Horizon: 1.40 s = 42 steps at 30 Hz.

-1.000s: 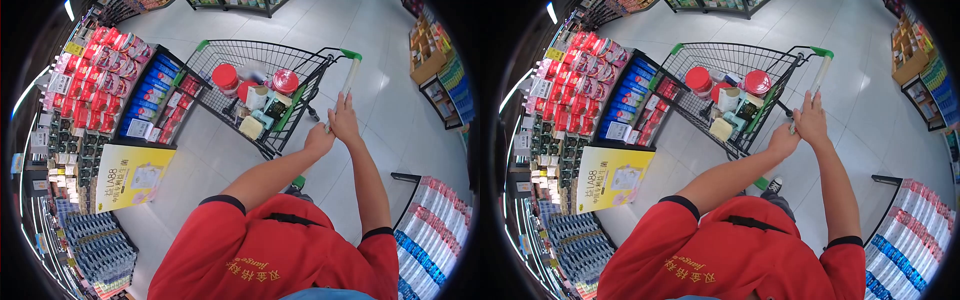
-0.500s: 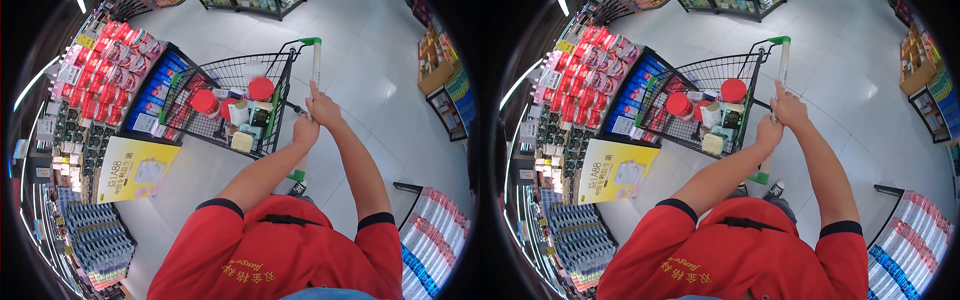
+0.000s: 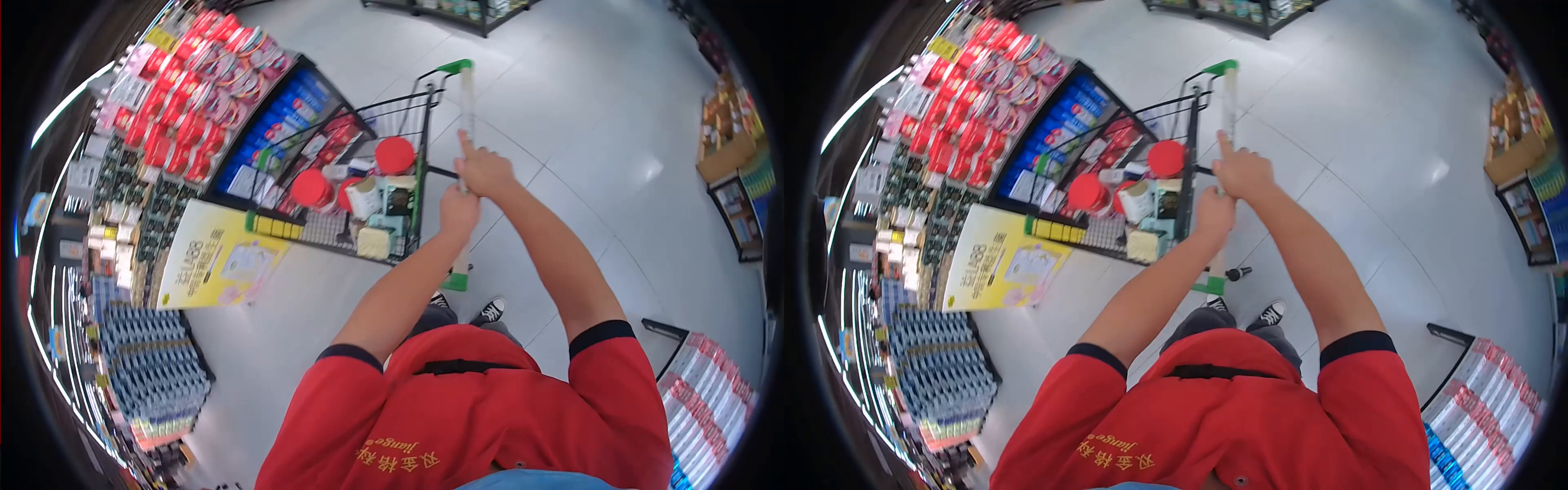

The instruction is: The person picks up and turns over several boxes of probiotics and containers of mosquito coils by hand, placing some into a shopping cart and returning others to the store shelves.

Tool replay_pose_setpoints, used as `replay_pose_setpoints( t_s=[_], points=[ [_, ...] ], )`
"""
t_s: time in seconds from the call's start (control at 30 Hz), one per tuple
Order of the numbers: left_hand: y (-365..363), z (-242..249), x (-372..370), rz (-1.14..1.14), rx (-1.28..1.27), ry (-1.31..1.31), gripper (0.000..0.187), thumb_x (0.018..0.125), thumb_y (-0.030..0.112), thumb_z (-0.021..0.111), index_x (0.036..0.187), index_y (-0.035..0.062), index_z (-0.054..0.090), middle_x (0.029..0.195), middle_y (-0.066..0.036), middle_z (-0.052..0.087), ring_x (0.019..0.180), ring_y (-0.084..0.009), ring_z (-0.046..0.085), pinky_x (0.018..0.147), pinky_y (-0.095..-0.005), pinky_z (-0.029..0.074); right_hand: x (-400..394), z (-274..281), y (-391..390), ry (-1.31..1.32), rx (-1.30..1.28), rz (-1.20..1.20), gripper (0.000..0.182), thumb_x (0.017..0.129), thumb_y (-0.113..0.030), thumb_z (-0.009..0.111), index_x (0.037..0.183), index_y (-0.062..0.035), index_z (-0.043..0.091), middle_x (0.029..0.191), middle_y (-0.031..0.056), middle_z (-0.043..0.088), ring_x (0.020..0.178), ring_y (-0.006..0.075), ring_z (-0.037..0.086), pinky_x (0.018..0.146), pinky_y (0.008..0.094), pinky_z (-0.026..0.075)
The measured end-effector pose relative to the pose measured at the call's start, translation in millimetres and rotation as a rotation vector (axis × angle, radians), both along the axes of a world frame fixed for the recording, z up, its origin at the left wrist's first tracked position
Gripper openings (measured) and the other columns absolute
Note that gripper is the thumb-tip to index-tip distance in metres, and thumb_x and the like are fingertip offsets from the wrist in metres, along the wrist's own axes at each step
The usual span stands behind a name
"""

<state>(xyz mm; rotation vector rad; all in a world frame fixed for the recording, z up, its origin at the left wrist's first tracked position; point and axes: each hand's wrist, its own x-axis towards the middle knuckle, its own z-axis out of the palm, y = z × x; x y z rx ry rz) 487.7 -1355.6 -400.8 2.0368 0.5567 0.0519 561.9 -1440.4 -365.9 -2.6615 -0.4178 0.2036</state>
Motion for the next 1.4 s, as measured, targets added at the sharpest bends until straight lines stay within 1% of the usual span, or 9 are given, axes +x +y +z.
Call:
replay_pose_setpoints(
  t_s=[0.07,0.2,0.6,0.73,0.77,0.97,1.07,1.17,1.4],
  points=[
    [-3,-22,3,0.009,-0.108,0.041,0.04,0.088,0.032,0.063,0.094,-0.0084,0.062,0.092,-0.031,0.066,0.091,-0.0466,0.064,0.077,-0.0485,0.049,-2,-10,-5,0.006,0.012,0.001,0.069,0.094,-0.045,0.047,0.154,-0.0236,0.024,0.11,0.0229,0.064,0.098,0.0404,0.065,0.084,0.0533,0.051],
    [21,-6,7,-0.025,-0.085,0.088,0.039,0.088,0.029,0.064,0.096,-0.0089,0.061,0.095,-0.031,0.066,0.092,-0.0442,0.065,0.076,-0.0471,0.05,-4,-1,25,0.001,0.015,0.009,0.067,0.094,-0.044,0.048,0.154,-0.0253,0.025,0.108,0.0217,0.065,0.097,0.0387,0.066,0.083,0.0525,0.051],
    [76,-32,34,-0.017,-0.142,-0.072,0.04,0.086,0.026,0.065,0.1,-0.0111,0.056,0.095,-0.032,0.066,0.094,-0.0475,0.064,0.079,-0.0485,0.051,25,13,91,0.02,-0.1,0.131,0.066,0.095,-0.043,0.044,0.155,-0.0277,0.021,0.109,0.0219,0.063,0.094,0.0381,0.066,0.083,0.0505,0.05],
    [103,-2,31,0.029,-0.142,-0.057,0.04,0.086,0.026,0.065,0.099,-0.0111,0.056,0.095,-0.033,0.065,0.094,-0.0472,0.065,0.079,-0.0488,0.051,34,16,125,0.004,-0.096,0.185,0.065,0.096,-0.042,0.043,0.155,-0.0273,0.02,0.109,0.0222,0.063,0.093,0.0383,0.066,0.083,0.0507,0.051],
    [52,-8,29,0.045,-0.089,-0.088,0.04,0.086,0.026,0.065,0.098,-0.0108,0.056,0.095,-0.033,0.065,0.094,-0.0469,0.065,0.079,-0.0486,0.051,33,4,75,0.011,-0.093,0.186,0.065,0.096,-0.042,0.043,0.155,-0.0273,0.02,0.109,0.0222,0.063,0.093,0.0383,0.066,0.083,0.0507,0.051],
    [100,13,41,0.149,-0.115,-0.057,0.038,0.086,0.025,0.065,0.098,-0.0097,0.056,0.094,-0.03,0.066,0.092,-0.0455,0.065,0.078,-0.0468,0.051,48,19,130,-0.014,-0.133,0.256,0.064,0.099,-0.043,0.041,0.156,-0.026,0.017,0.105,0.0208,0.063,0.09,0.0369,0.066,0.08,0.0484,0.052],
    [80,9,49,0.194,-0.13,-0.047,0.037,0.086,0.024,0.065,0.099,-0.0089,0.057,0.094,-0.03,0.067,0.092,-0.0449,0.065,0.079,-0.0464,0.051,59,13,113,0.022,-0.094,0.296,0.064,0.097,-0.042,0.038,0.155,-0.0247,0.019,0.11,0.022,0.063,0.095,0.0372,0.066,0.084,0.0496,0.051],
    [103,2,63,0.231,-0.136,-0.039,0.037,0.086,0.025,0.065,0.1,-0.008,0.058,0.095,-0.029,0.067,0.094,-0.0444,0.065,0.08,-0.0465,0.05,74,9,136,-0.026,-0.079,0.347,0.065,0.098,-0.043,0.04,0.156,-0.0239,0.017,0.107,0.0214,0.064,0.091,0.0375,0.066,0.081,0.0484,0.052],
    [105,0,88,0.336,-0.043,-0.023,0.041,0.086,0.031,0.065,0.102,-0.0075,0.06,0.095,-0.03,0.067,0.094,-0.0447,0.065,0.08,-0.0476,0.05,103,25,133,0.011,0.062,0.471,0.068,0.095,-0.039,0.047,0.155,-0.0184,0.022,0.114,0.0232,0.063,0.101,0.0379,0.064,0.087,0.0509,0.05]
  ],
)
